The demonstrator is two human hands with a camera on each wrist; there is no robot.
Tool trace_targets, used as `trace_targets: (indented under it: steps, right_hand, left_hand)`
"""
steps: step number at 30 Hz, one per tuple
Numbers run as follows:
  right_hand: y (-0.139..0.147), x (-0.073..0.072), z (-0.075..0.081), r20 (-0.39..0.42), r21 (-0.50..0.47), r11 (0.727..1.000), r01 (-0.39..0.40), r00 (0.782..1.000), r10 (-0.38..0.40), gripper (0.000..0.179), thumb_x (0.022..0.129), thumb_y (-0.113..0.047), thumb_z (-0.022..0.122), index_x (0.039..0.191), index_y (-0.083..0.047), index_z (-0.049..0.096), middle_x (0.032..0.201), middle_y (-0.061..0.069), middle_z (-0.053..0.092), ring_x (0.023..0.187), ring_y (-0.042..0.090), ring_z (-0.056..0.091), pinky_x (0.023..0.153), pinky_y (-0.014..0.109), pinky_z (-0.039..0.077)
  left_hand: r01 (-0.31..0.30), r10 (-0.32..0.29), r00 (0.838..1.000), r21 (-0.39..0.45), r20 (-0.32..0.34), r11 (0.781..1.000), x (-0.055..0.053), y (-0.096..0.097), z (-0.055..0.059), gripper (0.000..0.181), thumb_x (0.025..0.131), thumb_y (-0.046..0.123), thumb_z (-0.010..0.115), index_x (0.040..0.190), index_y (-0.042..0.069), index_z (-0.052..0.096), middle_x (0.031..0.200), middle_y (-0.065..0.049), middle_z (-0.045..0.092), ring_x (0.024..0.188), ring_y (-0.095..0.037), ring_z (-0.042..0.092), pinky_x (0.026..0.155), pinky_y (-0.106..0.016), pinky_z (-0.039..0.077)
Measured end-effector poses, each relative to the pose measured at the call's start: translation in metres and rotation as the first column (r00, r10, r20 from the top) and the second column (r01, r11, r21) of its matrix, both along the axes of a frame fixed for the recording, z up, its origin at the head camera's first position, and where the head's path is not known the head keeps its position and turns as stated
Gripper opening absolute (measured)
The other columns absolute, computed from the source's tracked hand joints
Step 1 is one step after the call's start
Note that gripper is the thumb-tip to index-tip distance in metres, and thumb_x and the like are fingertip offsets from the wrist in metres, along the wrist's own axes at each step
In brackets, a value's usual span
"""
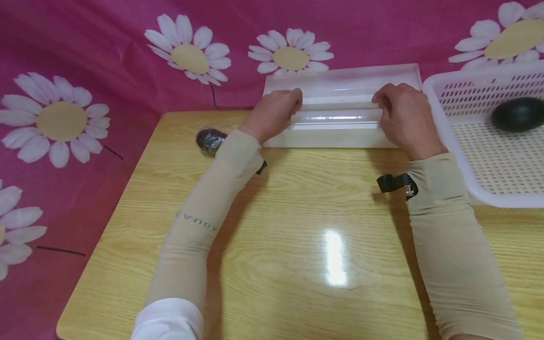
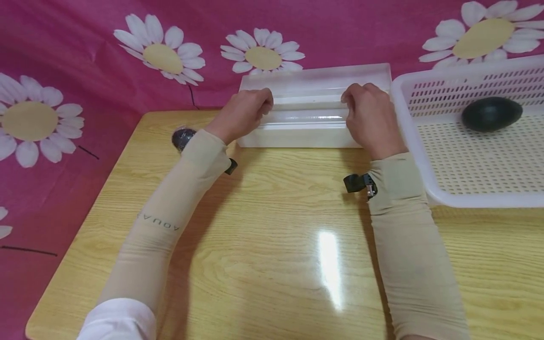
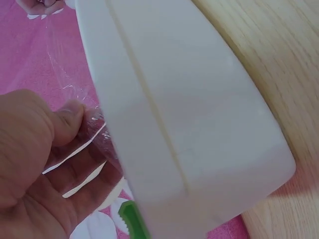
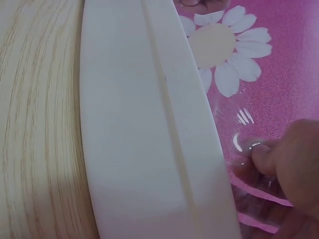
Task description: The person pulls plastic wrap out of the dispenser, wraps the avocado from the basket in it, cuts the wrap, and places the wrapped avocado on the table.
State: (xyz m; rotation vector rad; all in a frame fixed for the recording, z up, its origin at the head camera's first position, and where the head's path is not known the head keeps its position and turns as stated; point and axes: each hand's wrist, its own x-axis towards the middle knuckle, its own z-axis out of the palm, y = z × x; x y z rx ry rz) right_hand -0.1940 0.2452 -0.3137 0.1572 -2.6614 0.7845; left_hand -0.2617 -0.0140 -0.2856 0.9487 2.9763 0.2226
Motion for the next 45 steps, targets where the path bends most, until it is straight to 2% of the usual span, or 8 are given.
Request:
trace_targets:
  steps: [5,13,19,22,25,33,39,45]
  right_hand:
    - [-0.002,0.001,0.001,-0.07,-0.05,0.998,0.035,0.997,-0.039,0.027,0.099,-0.009,0.044,0.108,0.002,0.066,0.099,0.027,0.065,0.099,0.042,0.057,0.095,0.053,0.039]
    - [-0.008,0.005,0.007,-0.122,-0.104,0.988,0.113,0.985,-0.126,0.032,0.102,-0.02,0.045,0.11,0.003,0.066,0.101,0.025,0.069,0.095,0.041,0.061,0.093,0.05,0.039]
    - [-0.01,0.009,0.01,-0.169,-0.107,0.987,0.118,0.976,-0.135,0.031,0.102,-0.018,0.046,0.109,0.004,0.066,0.102,0.025,0.069,0.093,0.04,0.061,0.09,0.049,0.04]
    - [-0.009,0.009,0.01,-0.194,-0.107,0.987,0.116,0.972,-0.135,0.03,0.101,-0.017,0.046,0.107,0.004,0.067,0.101,0.025,0.07,0.091,0.04,0.061,0.088,0.049,0.04]
    - [-0.009,0.01,0.011,-0.22,-0.111,0.988,0.11,0.966,-0.133,0.029,0.101,-0.016,0.047,0.106,0.004,0.067,0.099,0.024,0.07,0.089,0.04,0.061,0.085,0.048,0.04]
    - [-0.013,0.012,0.016,-0.228,-0.116,0.987,0.115,0.964,-0.139,0.03,0.101,-0.018,0.047,0.107,0.003,0.068,0.099,0.023,0.071,0.087,0.039,0.062,0.082,0.046,0.04]
    - [-0.013,0.014,0.02,-0.229,-0.127,0.983,0.13,0.961,-0.157,0.031,0.101,-0.02,0.048,0.109,0.001,0.069,0.1,0.022,0.071,0.087,0.037,0.062,0.081,0.043,0.04]
    - [-0.012,0.016,0.024,-0.225,-0.144,0.979,0.141,0.959,-0.171,0.028,0.1,-0.019,0.05,0.108,-0.001,0.07,0.101,0.02,0.073,0.088,0.036,0.067,0.08,0.04,0.041]
  left_hand:
    - [0.01,-0.009,1.0,0.049,-0.018,0.999,0.002,-0.001,0.003,0.014,0.099,0.004,0.044,0.105,0.007,0.057,0.092,-0.006,0.058,0.086,-0.019,0.052,0.08,-0.026,0.045]
    - [-0.015,0.016,1.0,0.083,-0.006,0.996,0.007,-0.004,0.01,0.016,0.101,0.01,0.046,0.114,0.008,0.056,0.106,-0.007,0.064,0.095,-0.018,0.054,0.092,-0.026,0.049]
    - [0.054,-0.059,0.998,0.17,0.022,0.984,0.008,-0.012,0.008,0.022,0.101,0.025,0.049,0.112,0.008,0.059,0.101,-0.005,0.064,0.091,-0.016,0.054,0.089,-0.027,0.049]
    - [0.108,-0.115,0.993,0.176,0.03,0.978,0.009,-0.016,0.006,0.03,0.097,0.033,0.058,0.113,0.009,0.062,0.103,-0.004,0.065,0.091,-0.015,0.057,0.088,-0.027,0.049]
    - [0.136,-0.141,0.99,0.157,0.019,0.978,0.01,-0.02,0.006,0.032,0.093,0.028,0.064,0.118,0.009,0.062,0.108,-0.005,0.065,0.097,-0.016,0.059,0.091,-0.026,0.051]
    - [0.087,-0.083,0.996,0.103,-0.042,0.991,0.012,-0.03,0.013,0.028,0.093,0.008,0.062,0.121,0.008,0.064,0.112,-0.009,0.065,0.101,-0.02,0.061,0.095,-0.028,0.052]
    - [0.043,-0.03,0.995,0.139,-0.099,0.989,0.012,-0.04,0.016,0.024,0.093,0.013,0.064,0.116,0.007,0.07,0.108,-0.009,0.071,0.096,-0.02,0.065,0.092,-0.029,0.054]
    - [-0.009,0.027,0.996,0.206,-0.082,0.979,0.012,-0.049,0.02,0.025,0.092,0.02,0.067,0.113,0.01,0.073,0.11,-0.007,0.074,0.098,-0.019,0.069,0.093,-0.03,0.055]
